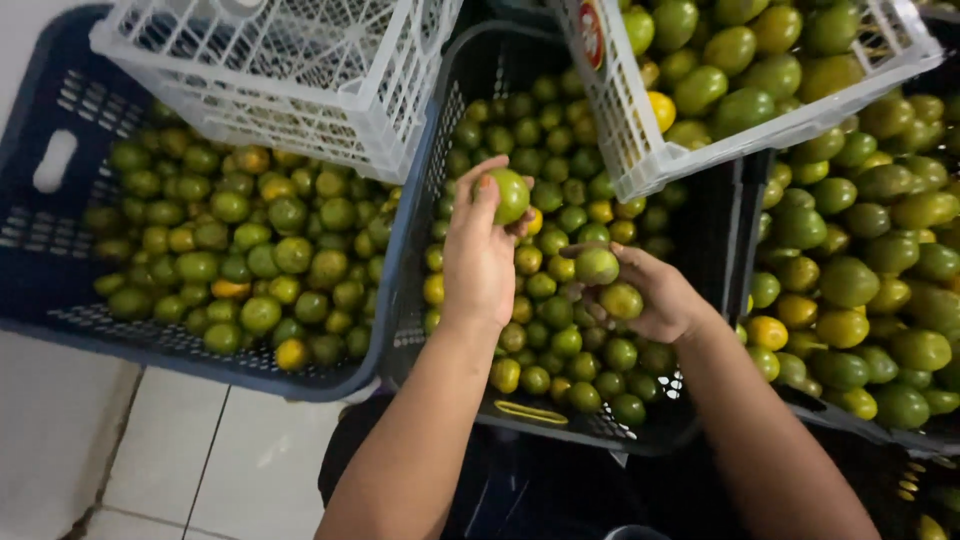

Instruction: The person sorts green and yellow citrus fruits by hand, moving them between several plastic baskets. The person repeatedly picks up individual fruits, inspects them, and places them into different baskets.

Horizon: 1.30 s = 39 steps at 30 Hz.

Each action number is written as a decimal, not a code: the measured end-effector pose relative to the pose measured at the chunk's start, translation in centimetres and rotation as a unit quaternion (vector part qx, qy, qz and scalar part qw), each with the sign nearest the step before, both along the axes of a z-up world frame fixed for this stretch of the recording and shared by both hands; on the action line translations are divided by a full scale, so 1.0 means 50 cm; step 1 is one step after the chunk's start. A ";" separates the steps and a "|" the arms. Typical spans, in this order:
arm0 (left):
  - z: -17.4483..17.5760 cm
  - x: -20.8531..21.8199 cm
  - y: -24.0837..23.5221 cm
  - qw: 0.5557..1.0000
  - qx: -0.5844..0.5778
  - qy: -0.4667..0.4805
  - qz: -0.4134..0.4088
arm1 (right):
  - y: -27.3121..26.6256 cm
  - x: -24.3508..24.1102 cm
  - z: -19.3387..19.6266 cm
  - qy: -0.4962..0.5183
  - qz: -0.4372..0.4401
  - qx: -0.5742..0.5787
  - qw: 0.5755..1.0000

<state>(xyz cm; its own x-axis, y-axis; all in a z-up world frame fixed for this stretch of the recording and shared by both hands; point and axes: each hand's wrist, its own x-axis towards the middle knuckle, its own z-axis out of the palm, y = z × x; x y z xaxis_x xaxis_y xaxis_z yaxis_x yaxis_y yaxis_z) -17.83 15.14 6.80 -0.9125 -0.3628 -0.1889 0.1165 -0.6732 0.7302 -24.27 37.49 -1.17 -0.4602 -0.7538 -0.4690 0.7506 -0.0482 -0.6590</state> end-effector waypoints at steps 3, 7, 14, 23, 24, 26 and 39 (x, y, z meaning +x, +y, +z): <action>0.005 0.004 0.011 1.000 0.013 -0.014 -0.010 | 0.003 -0.002 -0.001 -0.034 -0.062 0.035 0.997; -0.004 0.006 0.025 0.997 0.037 -0.045 -0.040 | 0.009 -0.005 -0.010 -0.043 -0.100 0.021 0.994; -0.014 0.022 0.049 0.991 0.023 -0.098 -0.090 | -0.013 0.001 0.012 -0.045 -0.118 -0.003 0.992; -0.011 0.026 0.030 0.997 0.046 -0.026 -0.057 | -0.029 0.002 0.020 0.236 0.135 0.444 0.854; -0.008 0.034 0.020 0.997 0.044 -0.035 -0.050 | -0.039 0.012 0.019 0.232 0.144 0.439 0.856; -0.001 0.044 0.003 0.998 0.055 0.005 -0.031 | -0.055 0.029 0.018 0.339 0.209 0.362 0.843; 0.027 0.078 -0.056 0.986 0.152 0.037 0.057 | -0.070 0.098 -0.206 0.610 0.403 0.503 0.462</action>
